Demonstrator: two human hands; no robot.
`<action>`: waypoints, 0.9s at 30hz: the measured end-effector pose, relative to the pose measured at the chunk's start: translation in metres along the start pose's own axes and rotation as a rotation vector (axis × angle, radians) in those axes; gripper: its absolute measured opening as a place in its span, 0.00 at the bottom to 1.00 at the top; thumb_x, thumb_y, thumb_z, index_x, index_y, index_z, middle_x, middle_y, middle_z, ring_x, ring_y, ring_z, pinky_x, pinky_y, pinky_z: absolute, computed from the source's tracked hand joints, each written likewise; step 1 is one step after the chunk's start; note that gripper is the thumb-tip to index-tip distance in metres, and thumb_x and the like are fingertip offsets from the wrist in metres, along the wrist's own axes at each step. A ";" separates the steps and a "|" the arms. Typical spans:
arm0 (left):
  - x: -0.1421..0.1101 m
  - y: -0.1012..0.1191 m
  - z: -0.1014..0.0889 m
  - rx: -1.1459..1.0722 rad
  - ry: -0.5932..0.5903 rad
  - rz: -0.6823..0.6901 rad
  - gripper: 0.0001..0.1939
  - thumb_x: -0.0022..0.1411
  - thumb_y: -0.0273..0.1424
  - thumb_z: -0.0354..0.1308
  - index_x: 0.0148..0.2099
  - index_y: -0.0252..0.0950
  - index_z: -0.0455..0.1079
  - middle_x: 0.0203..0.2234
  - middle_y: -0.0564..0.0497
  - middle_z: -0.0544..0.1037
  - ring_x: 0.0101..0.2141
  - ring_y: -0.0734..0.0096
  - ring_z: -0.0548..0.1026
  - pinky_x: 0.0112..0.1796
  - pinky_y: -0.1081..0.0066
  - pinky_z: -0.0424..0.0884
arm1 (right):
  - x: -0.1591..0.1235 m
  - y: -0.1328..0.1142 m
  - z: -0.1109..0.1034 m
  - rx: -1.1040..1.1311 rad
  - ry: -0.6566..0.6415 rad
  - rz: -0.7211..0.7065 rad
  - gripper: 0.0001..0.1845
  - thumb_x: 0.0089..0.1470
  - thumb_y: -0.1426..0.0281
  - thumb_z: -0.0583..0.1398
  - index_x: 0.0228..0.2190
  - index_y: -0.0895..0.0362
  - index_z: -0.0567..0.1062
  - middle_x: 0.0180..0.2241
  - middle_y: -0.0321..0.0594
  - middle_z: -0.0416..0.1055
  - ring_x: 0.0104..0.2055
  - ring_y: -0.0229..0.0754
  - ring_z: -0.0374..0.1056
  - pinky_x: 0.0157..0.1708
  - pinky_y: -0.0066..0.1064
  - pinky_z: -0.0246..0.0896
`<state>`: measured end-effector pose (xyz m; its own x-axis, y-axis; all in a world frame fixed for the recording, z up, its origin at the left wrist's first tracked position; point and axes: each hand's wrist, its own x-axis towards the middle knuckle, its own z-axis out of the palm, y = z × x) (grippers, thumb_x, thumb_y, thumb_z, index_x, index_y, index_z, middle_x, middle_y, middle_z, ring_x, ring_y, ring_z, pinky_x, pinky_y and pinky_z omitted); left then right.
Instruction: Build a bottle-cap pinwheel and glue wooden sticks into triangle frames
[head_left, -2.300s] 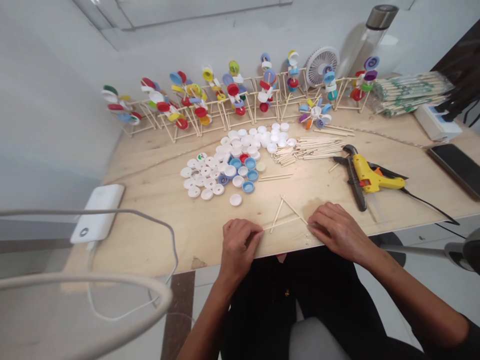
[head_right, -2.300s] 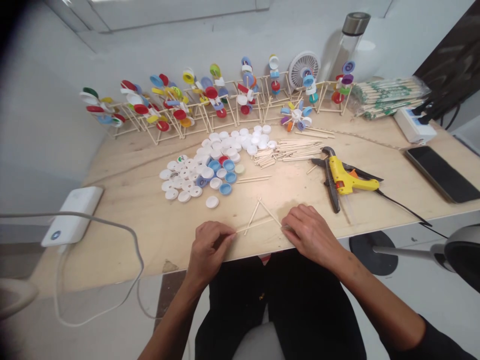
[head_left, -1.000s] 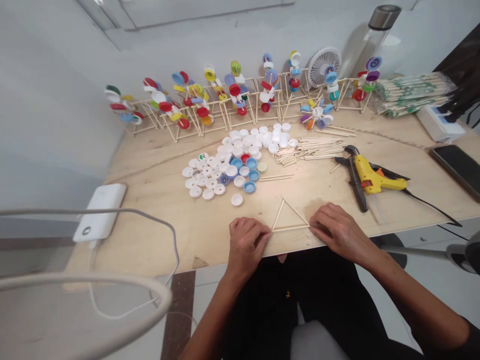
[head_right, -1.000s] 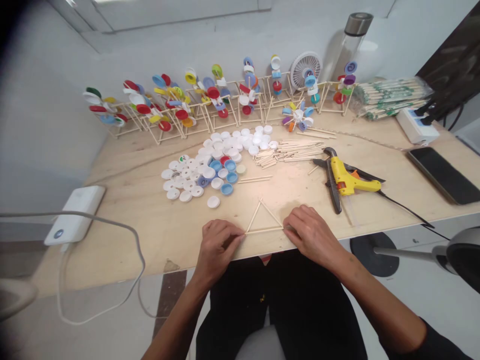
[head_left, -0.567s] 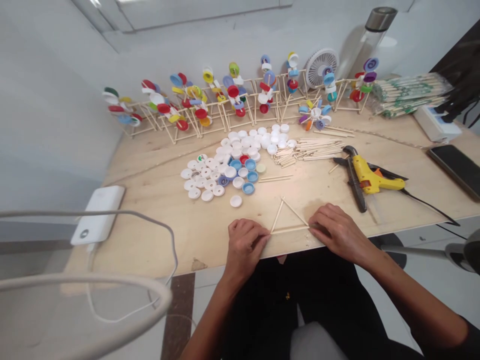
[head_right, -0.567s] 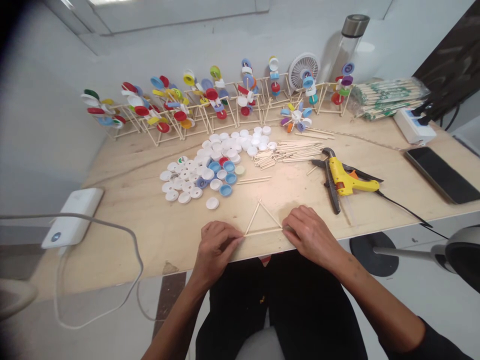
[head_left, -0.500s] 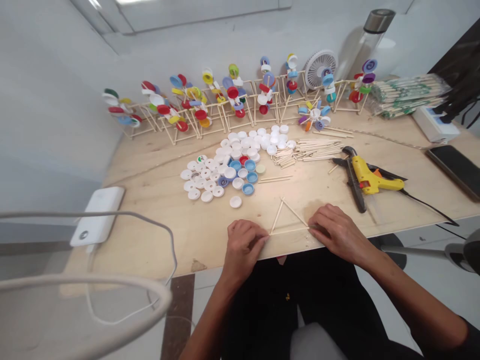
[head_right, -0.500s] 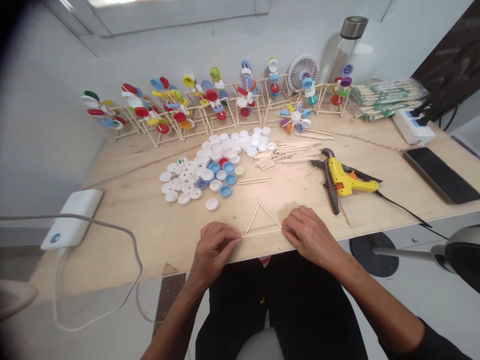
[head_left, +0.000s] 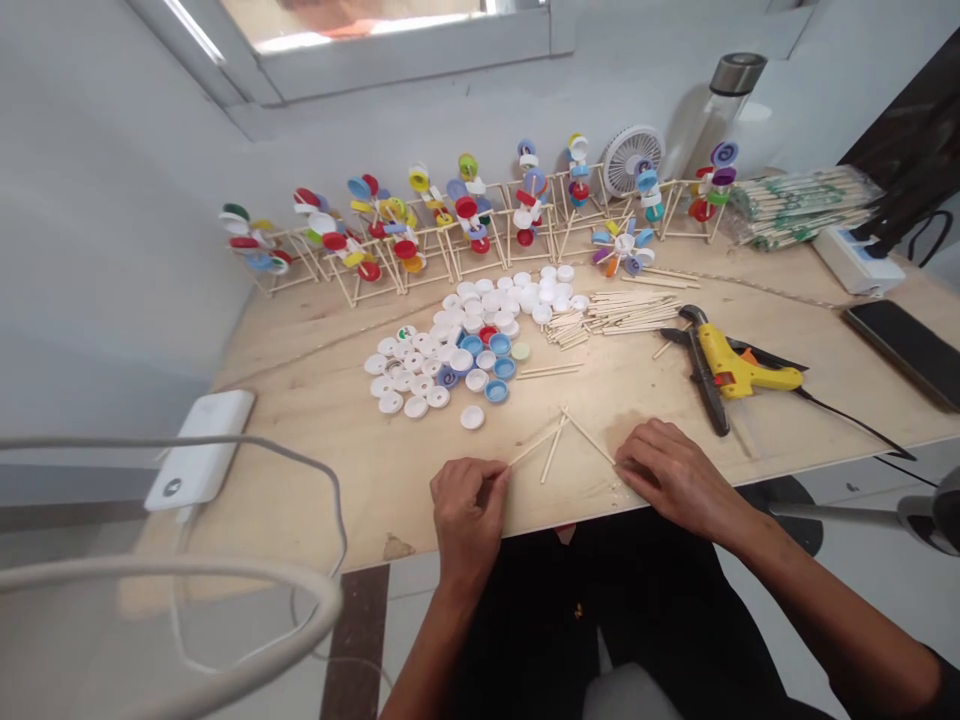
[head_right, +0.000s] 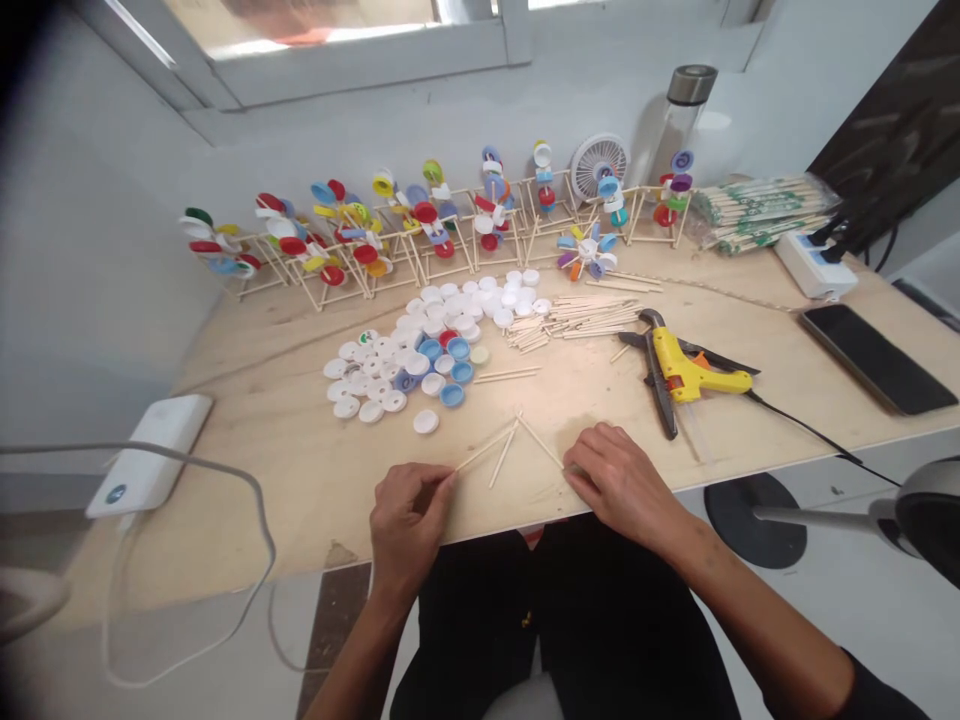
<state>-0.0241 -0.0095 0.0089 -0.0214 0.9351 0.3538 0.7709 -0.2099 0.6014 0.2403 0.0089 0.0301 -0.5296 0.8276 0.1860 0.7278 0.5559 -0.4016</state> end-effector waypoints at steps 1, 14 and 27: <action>0.000 -0.001 0.000 0.000 0.002 -0.005 0.05 0.61 0.31 0.54 0.32 0.40 0.68 0.25 0.53 0.74 0.31 0.65 0.70 0.38 0.62 0.62 | 0.000 0.000 0.000 0.001 -0.003 0.000 0.06 0.59 0.72 0.53 0.31 0.56 0.69 0.31 0.42 0.69 0.34 0.42 0.62 0.35 0.35 0.55; -0.006 -0.002 0.000 0.121 0.064 -0.026 0.02 0.59 0.30 0.55 0.34 0.39 0.68 0.27 0.50 0.74 0.33 0.61 0.69 0.39 0.60 0.60 | -0.001 0.000 0.000 0.003 -0.041 0.014 0.06 0.59 0.72 0.53 0.32 0.57 0.68 0.31 0.41 0.68 0.35 0.42 0.62 0.38 0.36 0.56; 0.018 0.003 0.003 0.090 -0.069 0.274 0.07 0.61 0.25 0.53 0.38 0.38 0.71 0.31 0.50 0.77 0.38 0.63 0.71 0.44 0.60 0.60 | -0.007 0.006 -0.020 -0.029 0.090 -0.017 0.05 0.58 0.73 0.54 0.37 0.57 0.69 0.33 0.42 0.69 0.37 0.42 0.63 0.38 0.36 0.57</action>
<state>-0.0203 0.0071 0.0153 0.2362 0.8650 0.4427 0.7952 -0.4339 0.4236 0.2568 0.0081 0.0448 -0.5014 0.8212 0.2725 0.7322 0.5706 -0.3720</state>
